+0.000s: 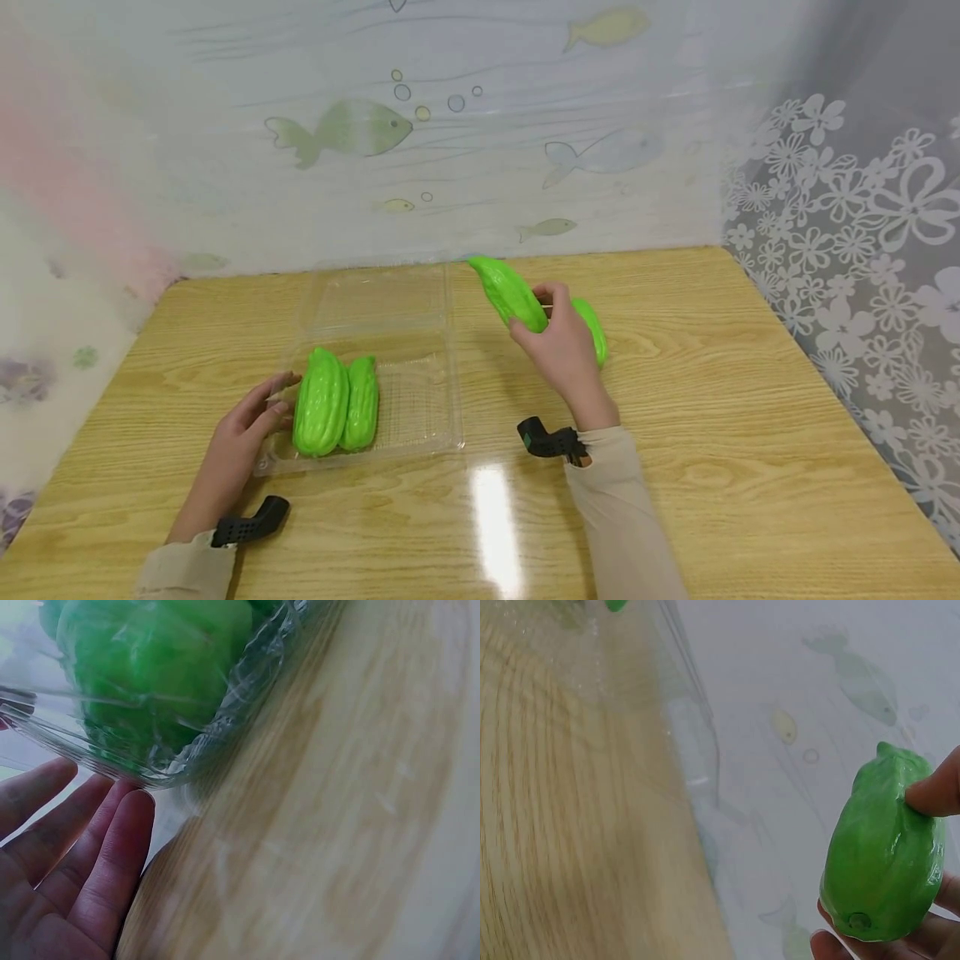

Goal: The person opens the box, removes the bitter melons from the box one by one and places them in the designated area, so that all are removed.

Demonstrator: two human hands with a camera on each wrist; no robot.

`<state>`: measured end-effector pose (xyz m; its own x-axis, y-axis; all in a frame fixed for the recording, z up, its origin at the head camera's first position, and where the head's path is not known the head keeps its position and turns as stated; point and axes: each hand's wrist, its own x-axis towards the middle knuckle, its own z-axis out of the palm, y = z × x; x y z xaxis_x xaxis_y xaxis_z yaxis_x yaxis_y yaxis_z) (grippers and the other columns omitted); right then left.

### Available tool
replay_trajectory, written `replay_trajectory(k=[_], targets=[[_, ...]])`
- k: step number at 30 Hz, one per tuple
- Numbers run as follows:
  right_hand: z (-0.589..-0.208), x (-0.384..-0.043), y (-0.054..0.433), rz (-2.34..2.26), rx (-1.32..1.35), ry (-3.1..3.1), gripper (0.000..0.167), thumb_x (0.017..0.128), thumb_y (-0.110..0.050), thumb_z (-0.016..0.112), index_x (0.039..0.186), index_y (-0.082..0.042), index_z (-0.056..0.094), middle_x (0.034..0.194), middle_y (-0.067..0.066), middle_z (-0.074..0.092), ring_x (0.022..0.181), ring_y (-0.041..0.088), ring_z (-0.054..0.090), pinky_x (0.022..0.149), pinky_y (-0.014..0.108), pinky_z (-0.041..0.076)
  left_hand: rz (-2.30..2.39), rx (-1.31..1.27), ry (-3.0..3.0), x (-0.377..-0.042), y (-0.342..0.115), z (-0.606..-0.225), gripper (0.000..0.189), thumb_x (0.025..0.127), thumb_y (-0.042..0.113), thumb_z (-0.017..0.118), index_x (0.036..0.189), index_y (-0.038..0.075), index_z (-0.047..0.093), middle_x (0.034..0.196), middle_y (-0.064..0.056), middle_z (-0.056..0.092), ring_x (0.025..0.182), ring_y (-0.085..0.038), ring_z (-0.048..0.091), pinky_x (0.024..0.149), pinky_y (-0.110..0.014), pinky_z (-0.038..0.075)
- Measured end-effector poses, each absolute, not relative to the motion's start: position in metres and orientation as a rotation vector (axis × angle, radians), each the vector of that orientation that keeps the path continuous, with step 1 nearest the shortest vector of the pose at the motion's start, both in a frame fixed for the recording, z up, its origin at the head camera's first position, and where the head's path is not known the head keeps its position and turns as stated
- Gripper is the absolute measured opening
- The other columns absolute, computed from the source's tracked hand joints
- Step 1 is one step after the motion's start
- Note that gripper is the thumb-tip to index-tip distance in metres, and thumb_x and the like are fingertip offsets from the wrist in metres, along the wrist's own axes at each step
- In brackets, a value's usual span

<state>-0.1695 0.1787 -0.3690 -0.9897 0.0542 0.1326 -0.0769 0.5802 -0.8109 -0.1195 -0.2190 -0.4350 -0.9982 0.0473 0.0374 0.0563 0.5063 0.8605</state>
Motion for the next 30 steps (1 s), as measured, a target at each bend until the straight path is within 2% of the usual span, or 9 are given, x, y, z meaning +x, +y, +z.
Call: replay_trajectory(k=[9, 17, 22, 30], targets=[[-0.375, -0.174, 0.192, 1.390, -0.093, -2.674, 0.055, 0.082, -0.036, 0.058, 0.124, -0.011, 0.034, 0.114, 0.012, 0.049, 0.101, 0.026, 0.048, 0.073, 0.040, 0.044, -1.562, -0.101, -2.714, -0.119, -0.219, -0.435, 0.040, 0.094, 0.035, 0.043, 0.133, 0.026, 0.041, 0.130, 0.006, 0.045, 0.104, -0.008, 0.051, 0.086, -0.024, 0.038], [-0.376, -0.174, 0.203, 1.414, -0.150, -2.633, 0.055, 0.082, -0.035, 0.058, 0.124, -0.007, 0.034, 0.115, 0.015, 0.048, 0.104, 0.028, 0.047, 0.078, 0.042, 0.042, -1.570, -0.099, -2.709, -0.120, -0.219, -0.435, 0.041, 0.094, 0.035, 0.044, 0.134, 0.026, 0.041, 0.132, 0.007, 0.044, 0.111, -0.015, 0.047, 0.090, -0.037, 0.036], [-0.376, -0.173, 0.210, 1.395, -0.212, -2.625, 0.058, 0.083, -0.038, 0.056, 0.126, -0.007, 0.032, 0.117, 0.016, 0.048, 0.104, 0.028, 0.047, 0.077, 0.042, 0.042, -1.574, -0.094, -2.712, -0.120, -0.219, -0.435, 0.041, 0.094, 0.036, 0.044, 0.134, 0.026, 0.041, 0.131, 0.007, 0.044, 0.110, -0.012, 0.047, 0.089, -0.039, 0.036], [-0.376, -0.173, 0.221, 1.420, -0.258, -2.573, 0.061, 0.084, -0.043, 0.054, 0.128, -0.008, 0.030, 0.124, 0.013, 0.044, 0.109, 0.026, 0.044, 0.082, 0.044, 0.041, -1.576, -0.099, -2.709, -0.119, -0.219, -0.435, 0.041, 0.094, 0.035, 0.043, 0.133, 0.027, 0.041, 0.130, 0.006, 0.045, 0.105, -0.009, 0.050, 0.085, -0.023, 0.038]])
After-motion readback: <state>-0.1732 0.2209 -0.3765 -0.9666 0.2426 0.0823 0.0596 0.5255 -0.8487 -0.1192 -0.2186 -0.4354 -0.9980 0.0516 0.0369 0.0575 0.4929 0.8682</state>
